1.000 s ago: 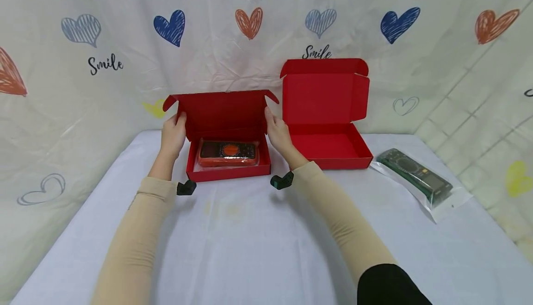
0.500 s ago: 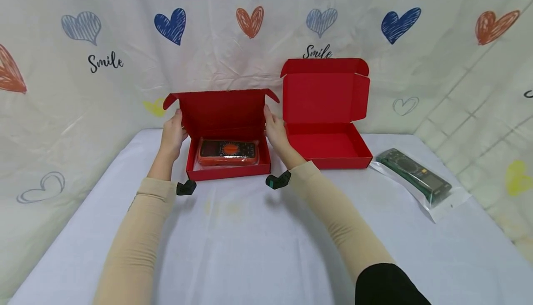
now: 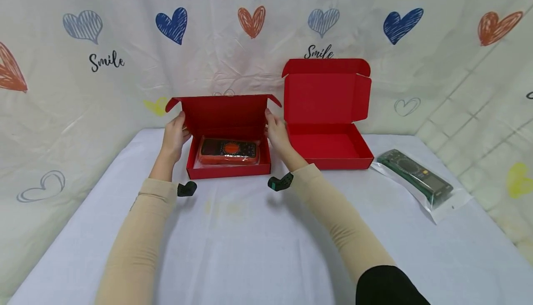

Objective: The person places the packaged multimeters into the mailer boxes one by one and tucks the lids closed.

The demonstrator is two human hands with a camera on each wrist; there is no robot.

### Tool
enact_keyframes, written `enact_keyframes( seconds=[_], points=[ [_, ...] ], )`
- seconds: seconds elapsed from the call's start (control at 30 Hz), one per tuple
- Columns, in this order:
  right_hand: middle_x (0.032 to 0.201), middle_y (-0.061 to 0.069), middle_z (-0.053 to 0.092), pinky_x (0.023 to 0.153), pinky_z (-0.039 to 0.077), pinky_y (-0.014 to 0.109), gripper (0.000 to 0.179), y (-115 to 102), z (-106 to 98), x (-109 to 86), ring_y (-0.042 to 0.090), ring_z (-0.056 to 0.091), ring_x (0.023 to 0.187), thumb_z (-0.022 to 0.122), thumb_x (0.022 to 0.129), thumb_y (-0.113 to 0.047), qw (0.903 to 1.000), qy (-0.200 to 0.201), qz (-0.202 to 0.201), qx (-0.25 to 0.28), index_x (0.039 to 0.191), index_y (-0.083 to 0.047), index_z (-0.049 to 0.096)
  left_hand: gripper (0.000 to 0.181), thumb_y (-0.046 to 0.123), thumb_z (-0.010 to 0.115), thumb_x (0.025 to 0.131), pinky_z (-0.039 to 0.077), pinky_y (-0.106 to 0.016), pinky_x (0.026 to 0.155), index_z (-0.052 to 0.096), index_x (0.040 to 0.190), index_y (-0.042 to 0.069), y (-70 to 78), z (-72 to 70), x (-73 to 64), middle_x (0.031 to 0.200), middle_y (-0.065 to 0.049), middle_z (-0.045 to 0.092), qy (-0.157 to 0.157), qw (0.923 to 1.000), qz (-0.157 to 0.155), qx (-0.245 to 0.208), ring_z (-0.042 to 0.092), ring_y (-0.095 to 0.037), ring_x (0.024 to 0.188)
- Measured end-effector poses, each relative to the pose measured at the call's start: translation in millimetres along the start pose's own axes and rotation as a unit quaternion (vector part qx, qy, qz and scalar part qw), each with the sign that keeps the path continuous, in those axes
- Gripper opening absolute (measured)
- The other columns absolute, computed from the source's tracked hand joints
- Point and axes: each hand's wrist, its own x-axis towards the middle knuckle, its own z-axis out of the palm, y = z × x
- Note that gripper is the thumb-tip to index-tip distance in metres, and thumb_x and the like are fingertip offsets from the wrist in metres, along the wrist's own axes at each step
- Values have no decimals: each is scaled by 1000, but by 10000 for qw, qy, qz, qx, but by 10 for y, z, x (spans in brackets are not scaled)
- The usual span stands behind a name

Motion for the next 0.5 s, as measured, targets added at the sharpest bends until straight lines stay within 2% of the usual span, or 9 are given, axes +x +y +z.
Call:
enact_keyframes(
  seconds=[0.2,0.5],
  points=[
    [160,21,35,115,38,43,67,-21,-61,17,37,43,142,37,111,-43,9995,-285,40,-125,159,3,27,68,40,33,110,27,-48,119,21,160,-5,-21,-31,-35,159,-27,36,-79,9997,-8,-230,37,-43,144],
    [158,22,37,114,39,41,61,5,-89,-6,38,44,141,37,112,-38,9988,-465,110,60,158,1,29,68,36,36,109,29,-46,118,19,160,-5,-67,-91,-46,159,-28,35,-150,9989,-23,-451,36,-44,144]
  ],
)
